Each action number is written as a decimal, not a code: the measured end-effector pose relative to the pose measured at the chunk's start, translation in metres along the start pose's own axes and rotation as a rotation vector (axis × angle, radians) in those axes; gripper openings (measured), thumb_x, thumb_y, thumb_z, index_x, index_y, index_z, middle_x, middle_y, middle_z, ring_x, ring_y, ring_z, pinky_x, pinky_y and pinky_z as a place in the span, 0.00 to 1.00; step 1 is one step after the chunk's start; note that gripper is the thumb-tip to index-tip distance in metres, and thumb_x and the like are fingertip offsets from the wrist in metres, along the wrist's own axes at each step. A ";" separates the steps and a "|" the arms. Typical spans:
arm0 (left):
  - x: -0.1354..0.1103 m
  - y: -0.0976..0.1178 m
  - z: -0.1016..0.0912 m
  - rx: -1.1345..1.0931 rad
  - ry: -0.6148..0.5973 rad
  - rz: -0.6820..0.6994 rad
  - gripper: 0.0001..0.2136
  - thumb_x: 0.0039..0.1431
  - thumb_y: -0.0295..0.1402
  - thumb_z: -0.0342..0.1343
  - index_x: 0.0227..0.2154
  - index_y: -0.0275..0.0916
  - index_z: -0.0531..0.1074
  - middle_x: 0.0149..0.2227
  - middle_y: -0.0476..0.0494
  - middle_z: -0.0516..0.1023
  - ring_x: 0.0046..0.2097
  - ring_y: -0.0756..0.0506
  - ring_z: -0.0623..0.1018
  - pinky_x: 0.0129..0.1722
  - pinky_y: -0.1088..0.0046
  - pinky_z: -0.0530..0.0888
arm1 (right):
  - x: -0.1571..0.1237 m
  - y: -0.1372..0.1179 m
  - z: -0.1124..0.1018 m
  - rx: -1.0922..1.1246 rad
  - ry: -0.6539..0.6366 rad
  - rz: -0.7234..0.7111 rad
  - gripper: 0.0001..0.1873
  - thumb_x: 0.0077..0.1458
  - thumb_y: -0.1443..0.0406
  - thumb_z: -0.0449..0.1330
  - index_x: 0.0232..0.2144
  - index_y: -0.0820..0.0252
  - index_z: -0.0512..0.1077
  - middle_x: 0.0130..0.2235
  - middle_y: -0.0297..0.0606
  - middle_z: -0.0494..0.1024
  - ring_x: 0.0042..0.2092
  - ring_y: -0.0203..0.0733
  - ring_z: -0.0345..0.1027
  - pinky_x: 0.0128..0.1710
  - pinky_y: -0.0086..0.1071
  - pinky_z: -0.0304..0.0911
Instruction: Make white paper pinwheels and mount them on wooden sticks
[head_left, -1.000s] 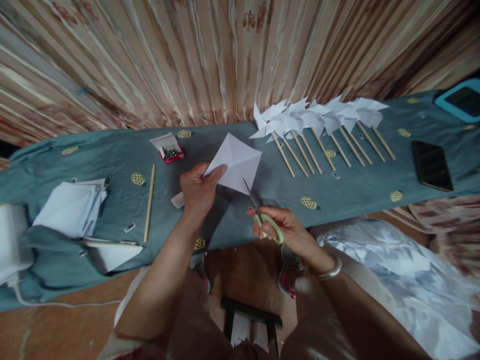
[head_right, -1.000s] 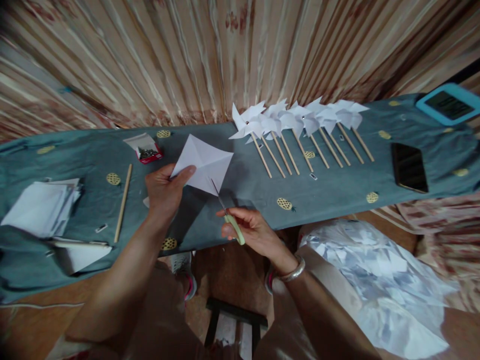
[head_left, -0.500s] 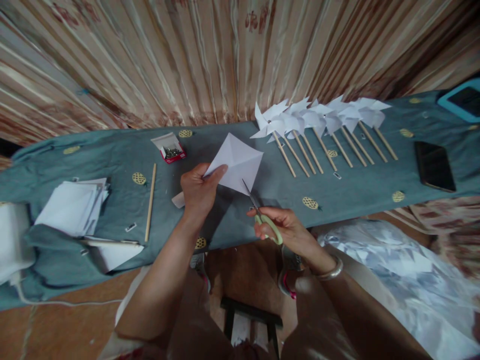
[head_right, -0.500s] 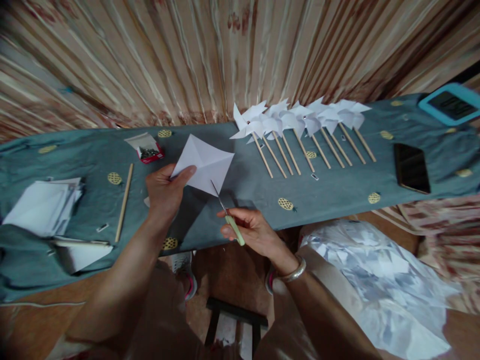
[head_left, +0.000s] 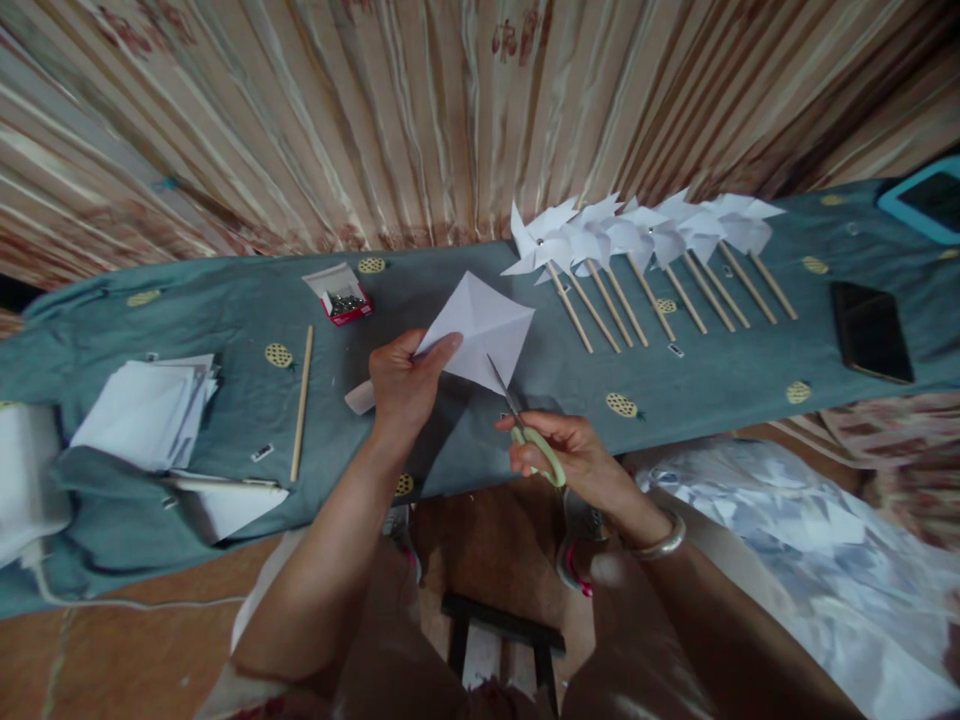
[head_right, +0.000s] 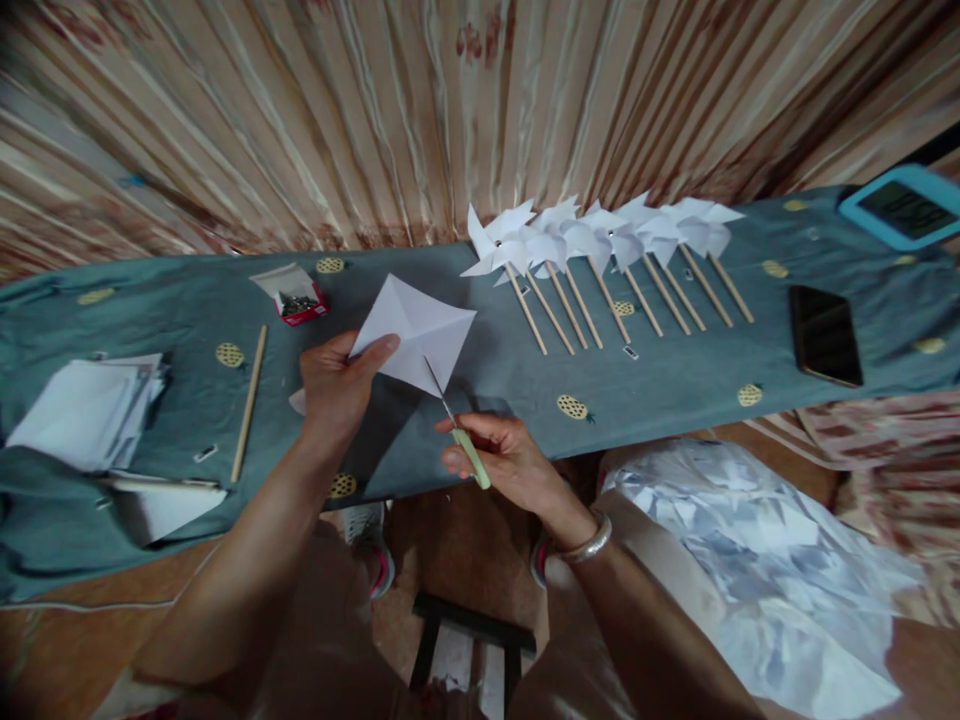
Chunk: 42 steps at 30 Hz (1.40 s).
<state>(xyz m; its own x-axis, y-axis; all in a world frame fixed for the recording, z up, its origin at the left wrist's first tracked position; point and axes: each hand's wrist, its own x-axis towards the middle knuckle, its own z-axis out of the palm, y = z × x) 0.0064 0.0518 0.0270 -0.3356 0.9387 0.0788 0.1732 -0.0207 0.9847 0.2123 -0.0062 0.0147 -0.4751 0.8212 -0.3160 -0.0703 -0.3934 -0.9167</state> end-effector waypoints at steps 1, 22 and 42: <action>-0.001 0.000 0.000 -0.008 -0.004 -0.002 0.09 0.48 0.39 0.65 0.22 0.40 0.76 0.21 0.54 0.72 0.26 0.50 0.68 0.25 0.74 0.64 | 0.000 0.000 0.000 0.000 -0.002 -0.005 0.25 0.44 0.52 0.73 0.42 0.60 0.78 0.25 0.28 0.73 0.26 0.28 0.63 0.25 0.24 0.60; -0.004 -0.004 -0.001 0.006 -0.017 0.006 0.11 0.48 0.40 0.65 0.20 0.39 0.74 0.20 0.54 0.68 0.24 0.51 0.65 0.24 0.74 0.61 | 0.002 -0.002 0.005 0.035 0.034 0.026 0.25 0.42 0.51 0.74 0.38 0.60 0.78 0.23 0.28 0.73 0.23 0.28 0.62 0.23 0.24 0.59; -0.009 0.000 0.000 0.008 -0.037 -0.030 0.09 0.50 0.37 0.66 0.21 0.40 0.76 0.21 0.54 0.71 0.26 0.50 0.69 0.27 0.74 0.63 | 0.002 -0.005 0.008 0.027 0.036 0.015 0.23 0.42 0.50 0.73 0.36 0.59 0.77 0.23 0.28 0.74 0.22 0.28 0.63 0.22 0.24 0.60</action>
<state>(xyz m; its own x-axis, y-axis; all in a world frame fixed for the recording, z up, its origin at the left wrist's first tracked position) 0.0091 0.0435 0.0264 -0.3065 0.9509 0.0432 0.1708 0.0103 0.9852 0.2052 -0.0058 0.0204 -0.4442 0.8296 -0.3383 -0.0873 -0.4159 -0.9052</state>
